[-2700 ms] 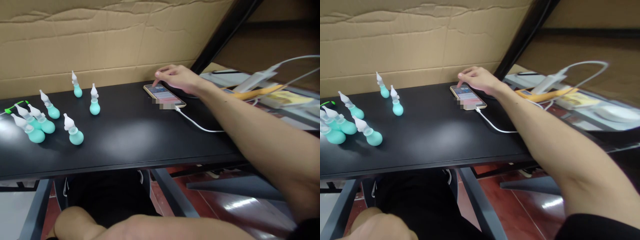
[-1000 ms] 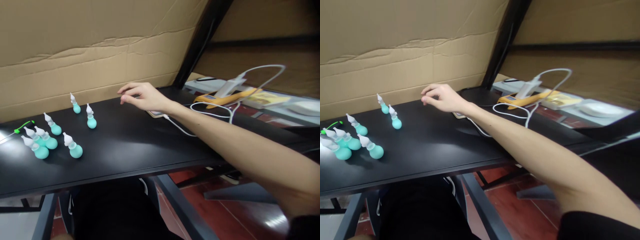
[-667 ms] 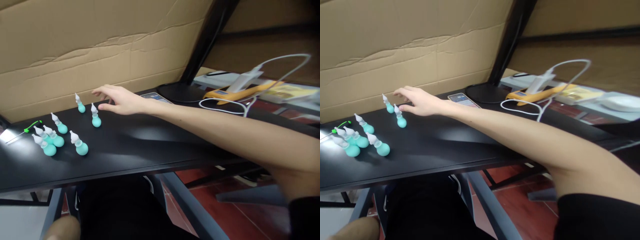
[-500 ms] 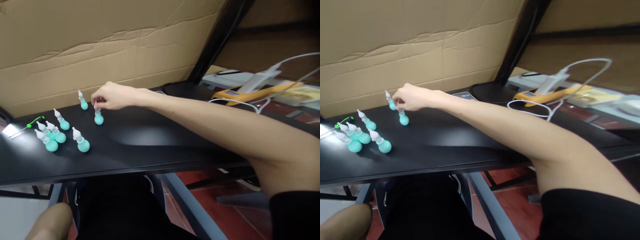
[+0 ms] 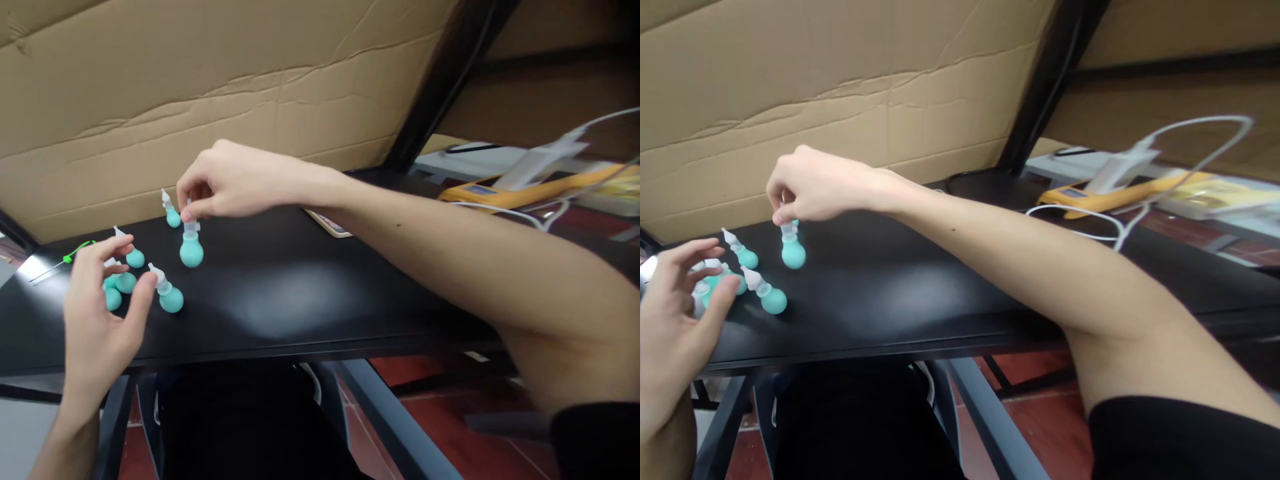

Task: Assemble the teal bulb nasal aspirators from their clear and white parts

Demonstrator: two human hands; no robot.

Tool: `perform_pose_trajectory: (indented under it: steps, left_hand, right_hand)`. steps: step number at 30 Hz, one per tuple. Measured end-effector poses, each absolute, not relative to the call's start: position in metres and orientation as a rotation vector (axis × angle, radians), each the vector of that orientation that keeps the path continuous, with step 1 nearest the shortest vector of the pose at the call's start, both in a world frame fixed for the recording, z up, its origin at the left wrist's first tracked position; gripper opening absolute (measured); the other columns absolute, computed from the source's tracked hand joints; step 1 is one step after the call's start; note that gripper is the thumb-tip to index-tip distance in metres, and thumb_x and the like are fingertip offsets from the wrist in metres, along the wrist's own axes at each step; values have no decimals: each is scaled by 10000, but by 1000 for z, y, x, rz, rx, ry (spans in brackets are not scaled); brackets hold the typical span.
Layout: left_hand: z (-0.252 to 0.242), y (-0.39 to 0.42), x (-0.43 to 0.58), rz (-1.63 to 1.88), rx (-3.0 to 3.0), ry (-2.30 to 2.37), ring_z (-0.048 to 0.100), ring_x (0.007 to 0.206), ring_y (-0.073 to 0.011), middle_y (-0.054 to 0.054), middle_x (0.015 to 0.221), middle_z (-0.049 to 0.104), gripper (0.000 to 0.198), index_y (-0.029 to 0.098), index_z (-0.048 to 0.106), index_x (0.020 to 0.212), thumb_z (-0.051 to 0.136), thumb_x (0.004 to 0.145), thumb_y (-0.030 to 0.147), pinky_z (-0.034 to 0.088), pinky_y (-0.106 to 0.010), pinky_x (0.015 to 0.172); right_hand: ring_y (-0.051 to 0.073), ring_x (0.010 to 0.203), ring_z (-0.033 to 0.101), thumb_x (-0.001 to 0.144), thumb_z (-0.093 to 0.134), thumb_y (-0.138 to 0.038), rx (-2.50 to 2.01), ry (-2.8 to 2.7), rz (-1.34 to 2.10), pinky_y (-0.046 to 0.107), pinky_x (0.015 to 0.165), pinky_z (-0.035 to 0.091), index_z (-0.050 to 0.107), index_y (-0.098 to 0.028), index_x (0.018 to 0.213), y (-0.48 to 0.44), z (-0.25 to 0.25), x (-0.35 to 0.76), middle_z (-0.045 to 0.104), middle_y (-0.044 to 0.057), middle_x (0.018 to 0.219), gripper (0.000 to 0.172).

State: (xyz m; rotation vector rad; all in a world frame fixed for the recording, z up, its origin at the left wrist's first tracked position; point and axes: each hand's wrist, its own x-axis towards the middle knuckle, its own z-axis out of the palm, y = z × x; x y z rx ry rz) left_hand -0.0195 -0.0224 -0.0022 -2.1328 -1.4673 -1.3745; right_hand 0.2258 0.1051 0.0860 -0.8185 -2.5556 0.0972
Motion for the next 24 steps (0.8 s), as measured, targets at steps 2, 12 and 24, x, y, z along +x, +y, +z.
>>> perform_pose_trajectory:
  steps: [2, 12, 24]
  left_hand:
    - [-9, -12, -21, -1318, -2206, -1546, 721, 1238, -273, -113, 1342, 708, 507, 197, 634, 1441, 746, 999, 420, 635, -442, 1025]
    - [-22, 4, -14, -1271, -2454, -1538, 732, 1276, -226, -76, 1356, 770, 558, 226, 569, 1486, 775, 999, 407, 590, -375, 1071]
    - [-36, 5, 11, -1326, -2549, -1681, 656, 669, -123, 85, 828, 691, 317, 249, 555, 1070, 817, 919, 154, 441, -223, 642]
  right_hand:
    - [138, 769, 702, 992, 747, -217, -756, -2646, 144, 291, 725, 468, 871, -197, 971, 100, 81, 222, 813, -2, 848, 127]
    - [143, 783, 700, 975, 640, 5, -715, -2808, 189, 299, 706, 442, 833, -152, 960, 83, 60, 208, 841, 42, 941, 249]
    - [95, 633, 597, 957, 694, -81, -612, -2805, 277, 274, 658, 365, 851, -174, 936, 71, 56, 208, 733, -28, 720, 183]
